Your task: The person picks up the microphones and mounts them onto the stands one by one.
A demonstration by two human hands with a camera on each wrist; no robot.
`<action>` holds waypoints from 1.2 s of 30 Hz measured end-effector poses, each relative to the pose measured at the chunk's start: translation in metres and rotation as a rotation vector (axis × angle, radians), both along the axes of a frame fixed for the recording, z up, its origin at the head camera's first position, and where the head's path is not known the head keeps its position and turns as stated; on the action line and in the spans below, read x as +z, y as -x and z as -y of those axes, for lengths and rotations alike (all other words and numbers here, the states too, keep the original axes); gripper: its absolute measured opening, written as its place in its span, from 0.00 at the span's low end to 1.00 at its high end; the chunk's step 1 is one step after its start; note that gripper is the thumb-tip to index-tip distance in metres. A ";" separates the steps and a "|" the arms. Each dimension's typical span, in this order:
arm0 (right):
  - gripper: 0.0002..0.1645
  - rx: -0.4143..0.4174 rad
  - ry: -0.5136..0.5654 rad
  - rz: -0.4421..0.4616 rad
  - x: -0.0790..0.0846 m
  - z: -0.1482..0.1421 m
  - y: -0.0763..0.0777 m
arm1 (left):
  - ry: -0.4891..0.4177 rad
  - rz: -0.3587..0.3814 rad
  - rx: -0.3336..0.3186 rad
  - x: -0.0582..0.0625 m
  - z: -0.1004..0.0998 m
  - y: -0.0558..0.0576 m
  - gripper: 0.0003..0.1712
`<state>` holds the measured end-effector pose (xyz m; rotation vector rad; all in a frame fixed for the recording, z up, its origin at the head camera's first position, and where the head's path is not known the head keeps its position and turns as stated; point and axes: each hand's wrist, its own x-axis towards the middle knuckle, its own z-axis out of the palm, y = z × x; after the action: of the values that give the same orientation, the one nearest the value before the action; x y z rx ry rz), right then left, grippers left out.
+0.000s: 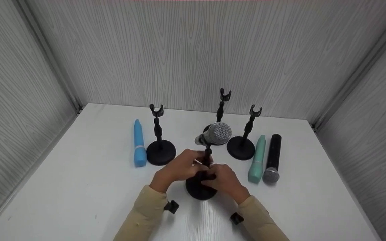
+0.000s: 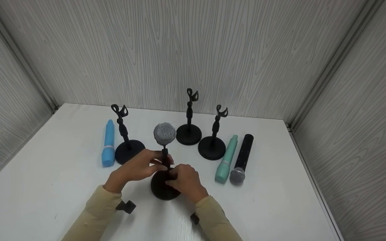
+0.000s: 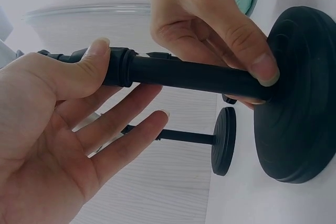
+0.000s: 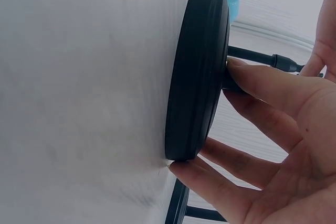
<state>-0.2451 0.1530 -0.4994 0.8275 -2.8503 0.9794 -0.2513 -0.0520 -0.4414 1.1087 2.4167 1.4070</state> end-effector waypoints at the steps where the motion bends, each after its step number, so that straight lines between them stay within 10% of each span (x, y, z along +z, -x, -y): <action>1: 0.08 -0.003 0.004 0.005 0.000 0.001 0.000 | 0.002 -0.002 0.001 -0.001 0.000 0.000 0.12; 36: 0.08 -0.022 0.005 0.027 -0.001 0.002 -0.004 | 0.019 -0.046 0.010 0.000 0.001 -0.004 0.11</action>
<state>-0.2410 0.1510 -0.5004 0.7873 -2.8717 1.0032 -0.2468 -0.0528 -0.4417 1.1389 2.4654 1.3728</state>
